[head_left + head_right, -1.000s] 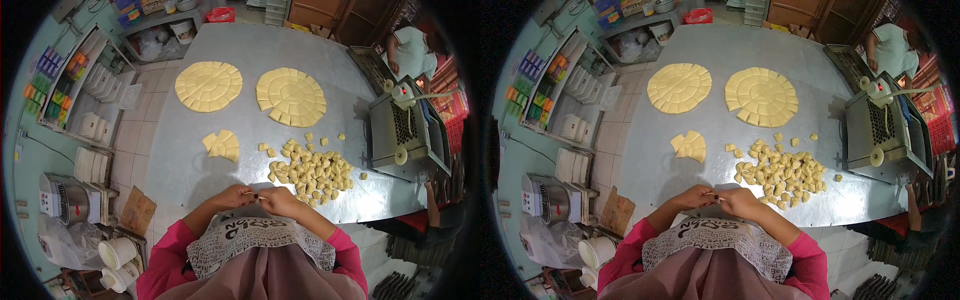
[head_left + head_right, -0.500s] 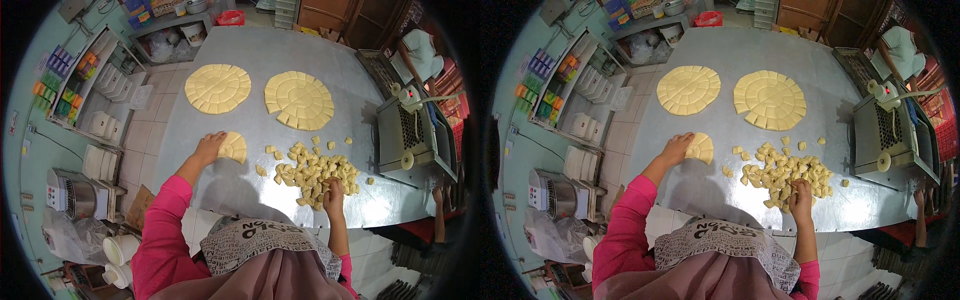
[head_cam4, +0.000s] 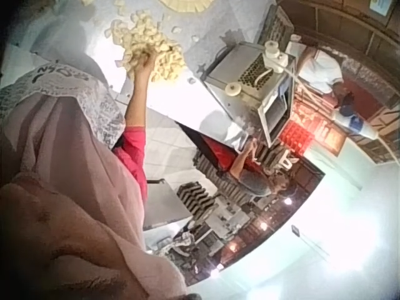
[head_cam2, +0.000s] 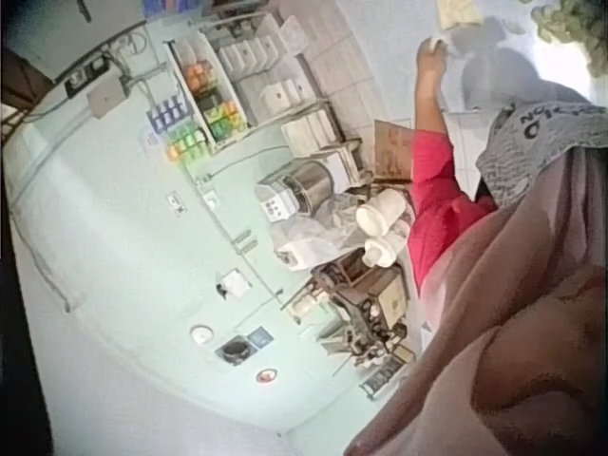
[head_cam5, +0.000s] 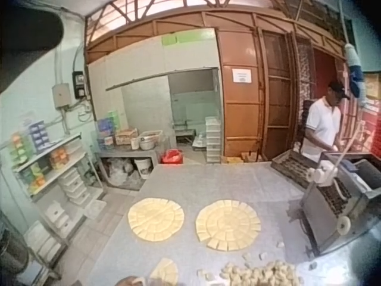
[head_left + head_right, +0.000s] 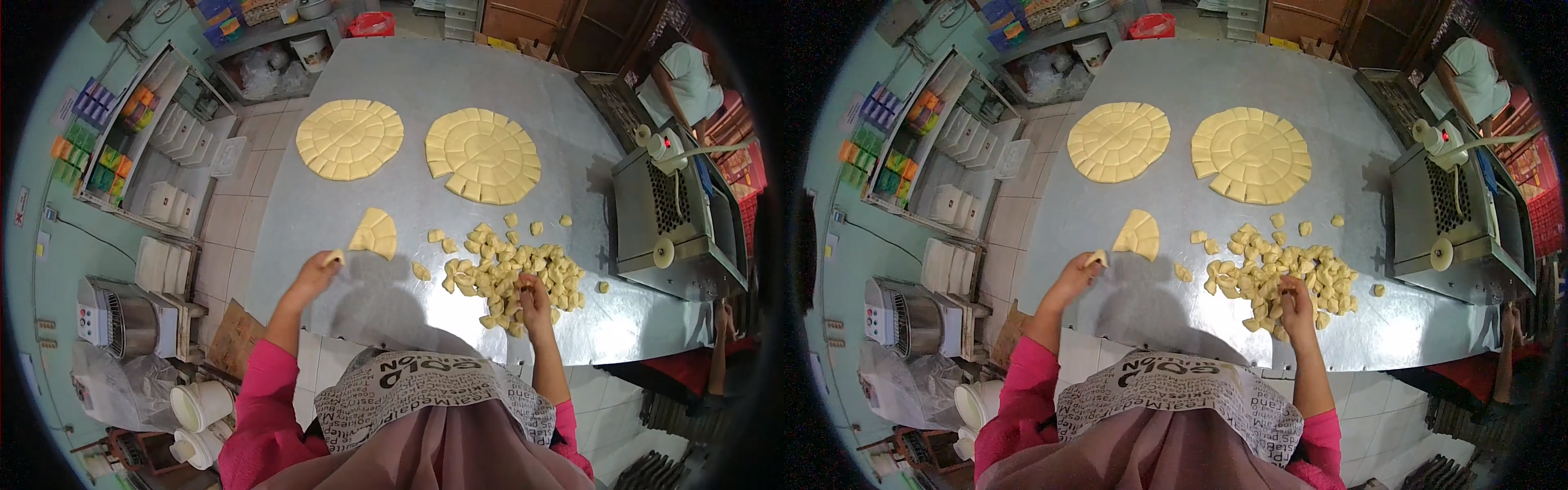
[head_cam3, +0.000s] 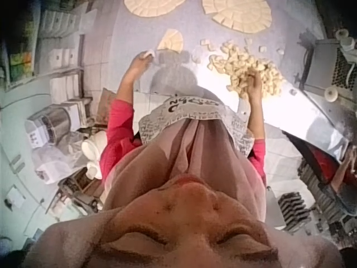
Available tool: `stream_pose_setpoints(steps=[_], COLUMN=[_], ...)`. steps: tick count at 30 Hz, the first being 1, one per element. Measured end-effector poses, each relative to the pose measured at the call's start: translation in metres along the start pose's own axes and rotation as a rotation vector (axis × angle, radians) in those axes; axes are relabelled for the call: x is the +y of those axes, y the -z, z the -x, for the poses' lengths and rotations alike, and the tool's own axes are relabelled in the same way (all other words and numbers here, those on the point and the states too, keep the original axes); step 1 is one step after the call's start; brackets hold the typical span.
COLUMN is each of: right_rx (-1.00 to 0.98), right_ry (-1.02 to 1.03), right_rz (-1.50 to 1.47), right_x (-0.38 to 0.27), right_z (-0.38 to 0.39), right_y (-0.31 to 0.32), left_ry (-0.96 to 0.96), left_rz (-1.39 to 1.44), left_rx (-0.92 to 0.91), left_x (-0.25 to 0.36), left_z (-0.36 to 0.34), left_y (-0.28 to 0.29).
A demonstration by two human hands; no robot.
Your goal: The person is seen picking up small pieces of cut dough and rolling them or shaping them on a metal prep table in a bakery.
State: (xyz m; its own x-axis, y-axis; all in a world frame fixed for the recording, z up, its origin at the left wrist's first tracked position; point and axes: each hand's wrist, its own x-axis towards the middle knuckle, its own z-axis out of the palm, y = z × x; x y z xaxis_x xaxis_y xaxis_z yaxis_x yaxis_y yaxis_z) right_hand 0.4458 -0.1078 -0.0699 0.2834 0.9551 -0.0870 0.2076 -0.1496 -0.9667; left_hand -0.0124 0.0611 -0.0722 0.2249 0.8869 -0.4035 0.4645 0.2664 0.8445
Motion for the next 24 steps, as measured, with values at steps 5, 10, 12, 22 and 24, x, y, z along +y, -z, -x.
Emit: stream_pose_setpoints(steps=[5, 10, 12, 22, 24], right_rx=[-0.087, -0.52, -0.558, -0.541, -0.294], right_ry=[0.518, 0.738, 0.656, 0.469, 0.47], right_rz=[1.07, 0.567, 0.658, 0.564, 0.657], right_x=[-0.108, -0.138, -0.138, -0.1, -0.108], right_z=[-0.008, 0.014, 0.019, 0.037, 0.032], right_y=[-0.041, -0.091, -0.087, -0.021, -0.016], left_ry=[-0.16, -0.447, -0.391, -0.524, -0.808], left_rz=[0.052, -0.005, 0.043, -0.151, -0.398], left_rx=[-0.305, -0.568, -0.589, -0.219, -0.106], left_x=[0.093, 0.133, 0.133, 0.106, 0.122], left_z=[0.06, 0.078, 0.08, 0.028, 0.036], left_y=[-0.082, -0.13, -0.137, -0.148, -0.157])
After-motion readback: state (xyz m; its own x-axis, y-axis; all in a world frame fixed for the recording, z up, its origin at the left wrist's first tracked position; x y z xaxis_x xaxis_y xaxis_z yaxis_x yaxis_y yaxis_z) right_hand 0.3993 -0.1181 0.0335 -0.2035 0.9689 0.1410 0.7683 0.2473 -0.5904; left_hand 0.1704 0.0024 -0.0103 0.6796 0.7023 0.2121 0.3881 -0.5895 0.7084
